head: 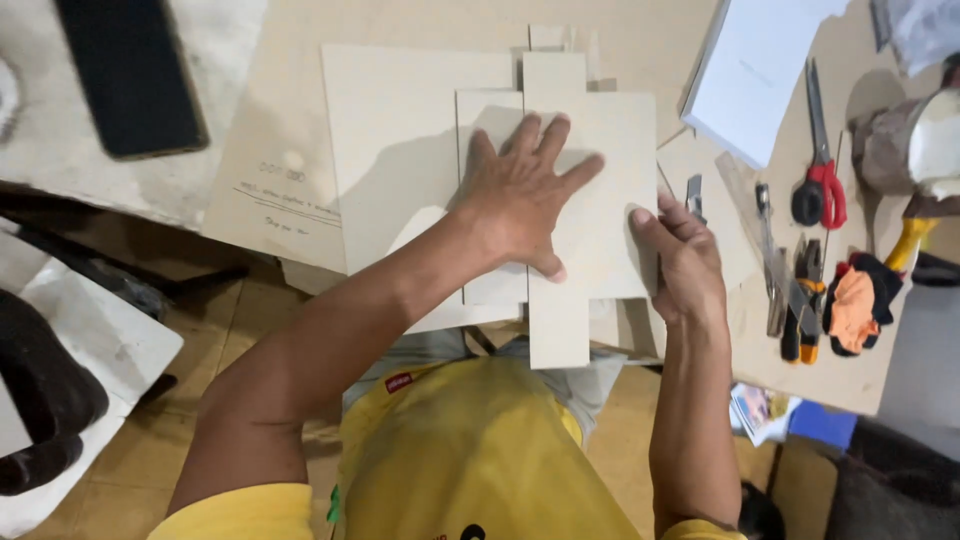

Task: Measuring, marking, and cutting cardboard sheets into specific sizes using a ruler, pen, and utility knife for a craft or binding project.

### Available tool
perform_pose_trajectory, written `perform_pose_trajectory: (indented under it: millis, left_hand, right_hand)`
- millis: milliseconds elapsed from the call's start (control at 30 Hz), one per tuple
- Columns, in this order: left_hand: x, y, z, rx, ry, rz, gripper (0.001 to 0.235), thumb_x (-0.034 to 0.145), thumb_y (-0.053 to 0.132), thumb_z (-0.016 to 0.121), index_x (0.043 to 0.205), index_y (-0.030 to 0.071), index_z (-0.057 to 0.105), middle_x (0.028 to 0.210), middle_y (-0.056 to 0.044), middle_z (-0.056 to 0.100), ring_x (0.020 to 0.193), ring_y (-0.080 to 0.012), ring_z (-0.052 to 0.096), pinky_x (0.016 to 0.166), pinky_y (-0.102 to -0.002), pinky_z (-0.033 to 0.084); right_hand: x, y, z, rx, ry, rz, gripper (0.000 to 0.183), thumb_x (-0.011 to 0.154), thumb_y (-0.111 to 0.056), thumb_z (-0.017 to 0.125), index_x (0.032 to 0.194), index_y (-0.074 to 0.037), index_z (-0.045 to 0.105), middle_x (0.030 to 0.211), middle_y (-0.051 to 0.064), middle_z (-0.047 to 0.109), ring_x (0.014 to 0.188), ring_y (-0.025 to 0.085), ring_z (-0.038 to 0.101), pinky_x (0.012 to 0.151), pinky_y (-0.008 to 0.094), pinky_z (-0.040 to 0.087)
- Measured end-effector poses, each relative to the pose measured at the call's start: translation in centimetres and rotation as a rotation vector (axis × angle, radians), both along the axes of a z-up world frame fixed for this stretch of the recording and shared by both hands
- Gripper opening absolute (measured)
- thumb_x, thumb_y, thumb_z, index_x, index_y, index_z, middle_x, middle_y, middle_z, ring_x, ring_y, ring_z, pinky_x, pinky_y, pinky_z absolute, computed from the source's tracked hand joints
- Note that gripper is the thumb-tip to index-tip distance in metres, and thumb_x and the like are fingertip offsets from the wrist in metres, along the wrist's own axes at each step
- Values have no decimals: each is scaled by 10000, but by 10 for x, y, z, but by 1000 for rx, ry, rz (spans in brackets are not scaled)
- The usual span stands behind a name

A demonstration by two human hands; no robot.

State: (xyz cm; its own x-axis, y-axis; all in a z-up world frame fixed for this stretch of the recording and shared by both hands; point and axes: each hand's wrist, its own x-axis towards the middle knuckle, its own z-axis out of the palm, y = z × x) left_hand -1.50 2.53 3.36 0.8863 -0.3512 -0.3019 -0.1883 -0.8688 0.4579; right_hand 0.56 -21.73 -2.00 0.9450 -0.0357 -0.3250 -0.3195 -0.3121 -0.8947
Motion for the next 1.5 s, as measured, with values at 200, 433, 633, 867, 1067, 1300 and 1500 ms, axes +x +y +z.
perform_pose_trajectory:
  millis: [200, 433, 633, 867, 1067, 1300, 1500]
  left_hand:
    - [-17, 19, 5, -143, -24, -5, 1190, 672, 523, 950, 1622, 179, 322, 1661, -286, 161, 1523, -512, 163, 1089, -810, 241]
    - [-43, 64, -7, -189, -7, 22, 1306, 597, 683, 867, 1639, 194, 249, 1688, -247, 152, 1529, -499, 177, 1205, -662, 221]
    - [-80, 113, -34, -162, -29, 89, 1183, 667, 778, 777, 1537, 78, 388, 1658, -285, 154, 1528, -467, 119, 1205, -625, 173]
    - [-85, 110, -69, -102, -321, 134, 1049, 757, 856, 605, 1459, 87, 486, 1636, -232, 294, 1511, -464, 220, 1163, -684, 161]
    - [-43, 86, -63, -14, -213, 98, 1105, 737, 887, 594, 1528, 143, 392, 1673, -230, 157, 1527, -440, 142, 1180, -707, 89]
    - [-38, 80, -84, -82, -218, 116, 1049, 750, 868, 597, 1492, 142, 448, 1657, -197, 227, 1529, -452, 132, 1189, -673, 84]
    - [-39, 81, -100, -98, -289, 126, 1116, 745, 876, 591, 1550, 133, 379, 1680, -195, 173, 1549, -424, 58, 1211, -627, -23]
  right_hand:
    - [2, 4, 25, 106, 111, 115, 363, 975, -235, 706, 1284, -45, 680, 1026, 164, 737, 942, 293, 765, 816, 405, 622]
    - [20, -23, -40, 142, 27, 285, 363, 1036, -251, 654, 1307, -10, 647, 1091, 238, 710, 1001, 316, 733, 1022, 497, 526]
    - [-7, 10, 90, -121, -140, 314, 154, 1020, -272, 650, 1047, -121, 652, 880, -20, 599, 735, 47, 570, 642, 208, 487]
    - [37, -34, 180, -566, -852, 629, 297, 1317, -43, 341, 1559, 129, 331, 1326, 348, 494, 1138, 397, 487, 974, 458, 443]
    - [155, -60, 145, -1372, -933, 331, 416, 1259, -160, 689, 915, -91, 464, 744, 118, 503, 632, 336, 535, 595, 479, 391]
    - [181, 25, 105, -1251, -896, 510, 352, 975, -93, 504, 1310, 7, 543, 732, 356, 653, 611, 620, 581, 493, 647, 408]
    - [198, 15, 109, -1353, -808, 482, 287, 1060, -201, 536, 868, 12, 530, 715, 280, 615, 676, 568, 586, 546, 633, 419]
